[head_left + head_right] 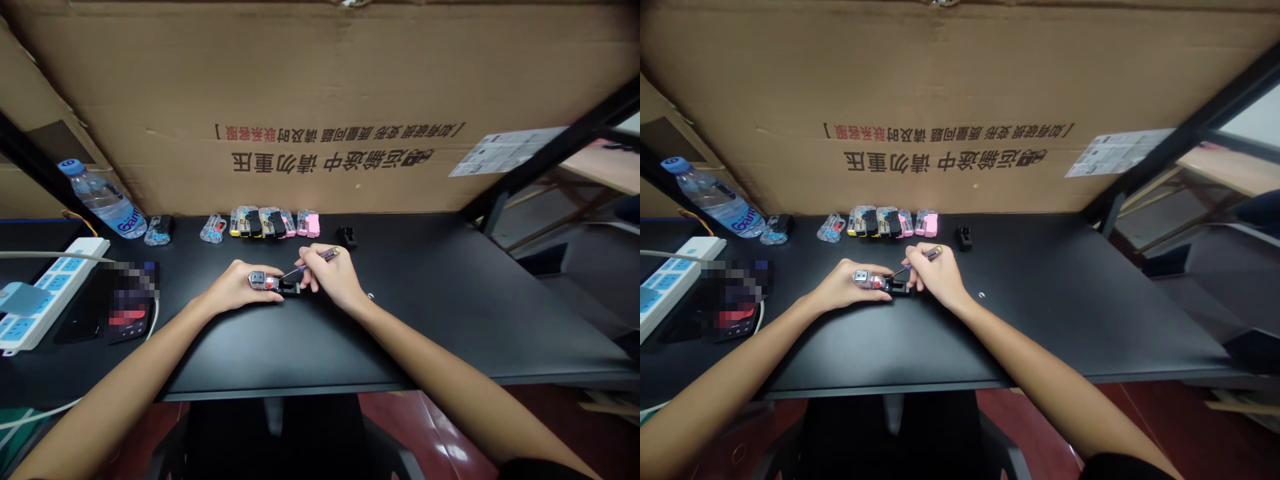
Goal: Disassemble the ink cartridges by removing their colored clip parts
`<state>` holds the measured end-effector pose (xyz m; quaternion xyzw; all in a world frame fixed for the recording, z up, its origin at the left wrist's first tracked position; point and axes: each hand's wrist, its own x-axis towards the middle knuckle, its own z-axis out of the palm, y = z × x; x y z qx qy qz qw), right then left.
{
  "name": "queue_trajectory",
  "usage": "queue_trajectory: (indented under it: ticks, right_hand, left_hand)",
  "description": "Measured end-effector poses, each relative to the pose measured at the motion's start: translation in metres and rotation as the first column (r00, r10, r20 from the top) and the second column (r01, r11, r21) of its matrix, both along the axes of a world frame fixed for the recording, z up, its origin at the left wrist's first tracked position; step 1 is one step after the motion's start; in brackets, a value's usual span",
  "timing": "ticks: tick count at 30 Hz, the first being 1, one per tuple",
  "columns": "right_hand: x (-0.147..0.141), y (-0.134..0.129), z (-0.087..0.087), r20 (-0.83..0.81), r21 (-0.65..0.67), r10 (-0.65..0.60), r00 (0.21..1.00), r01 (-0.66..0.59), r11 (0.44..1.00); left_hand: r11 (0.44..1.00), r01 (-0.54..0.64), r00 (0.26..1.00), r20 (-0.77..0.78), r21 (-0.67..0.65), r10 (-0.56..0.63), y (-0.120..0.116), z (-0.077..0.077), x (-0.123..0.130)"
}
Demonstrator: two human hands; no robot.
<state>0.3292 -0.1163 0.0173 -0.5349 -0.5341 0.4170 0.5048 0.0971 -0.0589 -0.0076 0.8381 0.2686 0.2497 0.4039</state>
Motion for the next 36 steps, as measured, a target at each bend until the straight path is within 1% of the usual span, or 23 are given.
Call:
queue_trajectory:
  ticks: [3,7,8,12,14,17,21,32,36]
  right_hand:
    - [0.000,0.001,-0.002,-0.036,-0.016,-0.022,0.999,0.022,1.000]
    - [0.003,-0.002,0.001,-0.043,0.049,-0.031,0.999,0.033,0.998]
    - [0.005,-0.003,0.002,-0.036,0.063,-0.009,0.999,0.011,0.998]
    - [0.010,-0.007,0.007,0.061,0.067,0.153,0.986,-0.157,0.985]
    - [0.011,-0.008,0.008,0.113,0.067,0.190,0.975,-0.198,0.978]
    - [0.013,-0.007,0.007,0.156,0.073,0.207,0.966,-0.220,0.973]
    - [0.013,-0.007,0.006,0.167,0.097,0.209,0.964,-0.227,0.969]
    - [0.015,-0.007,0.008,0.227,0.112,0.268,0.936,-0.299,0.948]
    - [0.016,-0.007,0.006,0.259,0.117,0.292,0.921,-0.330,0.937]
  left_hand:
    - [1.000,-0.004,1.000,0.003,0.008,0.004,0.000,0.001,0.000]
    - [1.000,-0.013,1.000,-0.018,0.001,0.013,0.000,0.003,-0.001]
    - [1.000,-0.018,1.000,-0.026,-0.001,0.018,0.001,0.004,-0.001]
    - [1.000,-0.027,0.999,-0.034,-0.011,0.027,0.003,0.005,-0.002]
    - [1.000,-0.025,0.999,-0.030,-0.017,0.024,0.003,0.004,-0.002]
    - [1.000,-0.022,1.000,-0.023,-0.015,0.022,0.004,0.002,-0.003]
    - [1.000,-0.020,1.000,-0.018,-0.018,0.020,0.005,0.000,-0.003]
    - [1.000,-0.016,1.000,-0.013,-0.010,0.016,0.004,0.003,-0.003]
    - [1.000,-0.020,1.000,-0.022,-0.003,0.020,0.005,0.003,-0.004]
